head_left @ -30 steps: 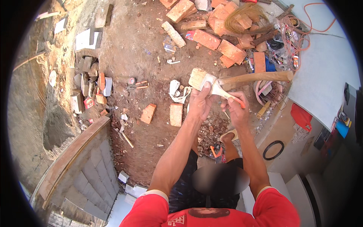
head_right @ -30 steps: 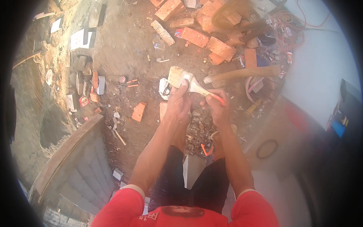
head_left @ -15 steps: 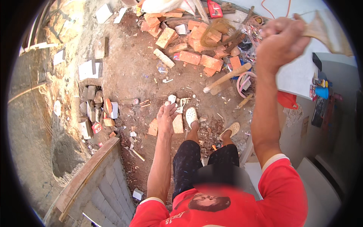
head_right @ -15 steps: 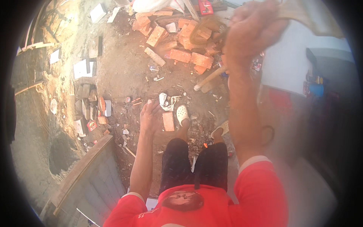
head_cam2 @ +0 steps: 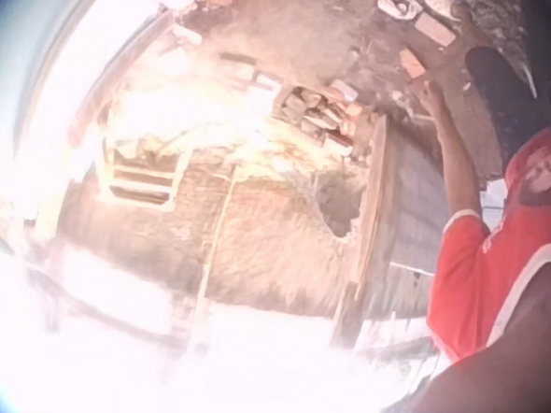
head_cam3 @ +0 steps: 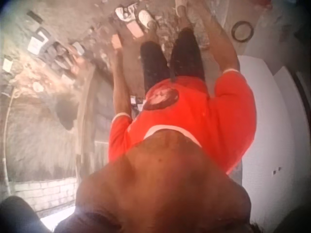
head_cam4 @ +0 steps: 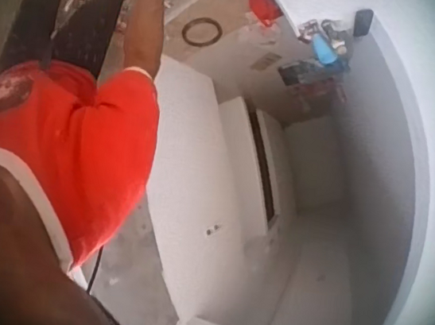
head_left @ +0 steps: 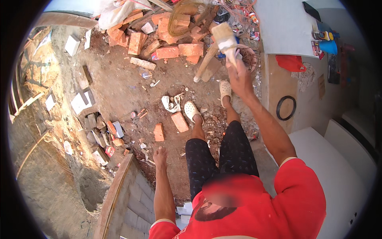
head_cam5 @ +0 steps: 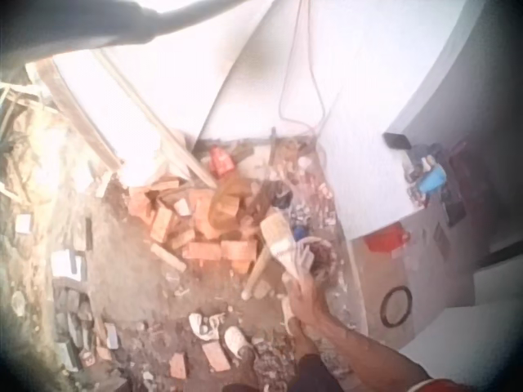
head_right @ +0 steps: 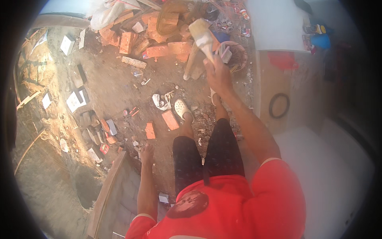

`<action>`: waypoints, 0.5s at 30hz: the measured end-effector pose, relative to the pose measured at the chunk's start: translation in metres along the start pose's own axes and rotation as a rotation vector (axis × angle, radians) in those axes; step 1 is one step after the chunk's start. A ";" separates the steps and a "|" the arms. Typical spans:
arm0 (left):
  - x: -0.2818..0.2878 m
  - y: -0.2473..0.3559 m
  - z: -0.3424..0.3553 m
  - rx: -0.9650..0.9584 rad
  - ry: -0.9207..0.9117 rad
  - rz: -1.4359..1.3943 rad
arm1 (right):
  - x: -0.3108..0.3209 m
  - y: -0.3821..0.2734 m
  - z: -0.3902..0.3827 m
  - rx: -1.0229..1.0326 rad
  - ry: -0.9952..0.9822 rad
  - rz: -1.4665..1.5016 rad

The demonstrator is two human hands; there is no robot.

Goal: The person prepares a small tile by wetting it in a bucket, then places it into a gap in a tiled wall and taps it with a hammer to fit. The person also moves a long white tile aside to access the work area.

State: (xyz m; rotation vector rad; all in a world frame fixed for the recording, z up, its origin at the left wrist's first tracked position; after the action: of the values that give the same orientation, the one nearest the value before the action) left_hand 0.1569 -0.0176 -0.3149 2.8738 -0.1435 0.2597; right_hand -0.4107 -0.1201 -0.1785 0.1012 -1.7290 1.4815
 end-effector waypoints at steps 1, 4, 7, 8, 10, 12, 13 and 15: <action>-0.004 -0.009 -0.005 0.031 0.007 0.015 | 0.029 0.004 0.030 0.005 0.081 -0.023; -0.033 -0.024 -0.031 0.095 0.011 0.040 | 0.118 0.003 0.132 0.255 0.287 0.128; -0.085 -0.021 -0.057 0.099 -0.004 0.078 | 0.206 0.007 0.194 0.544 0.334 0.360; -0.106 -0.020 -0.067 0.088 0.004 0.088 | 0.232 0.013 0.202 0.617 0.222 0.512; -0.144 -0.022 -0.092 0.059 0.050 0.121 | 0.192 0.068 0.214 0.560 0.519 0.206; -0.177 -0.021 -0.111 0.073 0.040 0.159 | 0.102 0.146 0.204 0.408 0.678 -0.099; -0.189 -0.019 -0.118 0.020 -0.023 0.168 | 0.031 0.185 0.182 0.180 0.396 -0.149; -0.201 -0.019 -0.136 0.071 0.029 0.272 | -0.074 0.255 0.117 -0.329 -0.513 -0.289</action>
State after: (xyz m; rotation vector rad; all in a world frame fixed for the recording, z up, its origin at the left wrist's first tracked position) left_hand -0.0600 0.0505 -0.2281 2.9140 -0.5315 0.3640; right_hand -0.5645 -0.1751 -0.4183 0.5726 -2.2302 0.9942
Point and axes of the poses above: each hand's wrist, its own z-axis towards the middle knuckle, its own x-axis out of the back of the hand, y = z × x, the point moved 1 cm from there along z, towards the middle knuckle, and after that the axes turned 10 degrees about x, right-handed, at the moved point
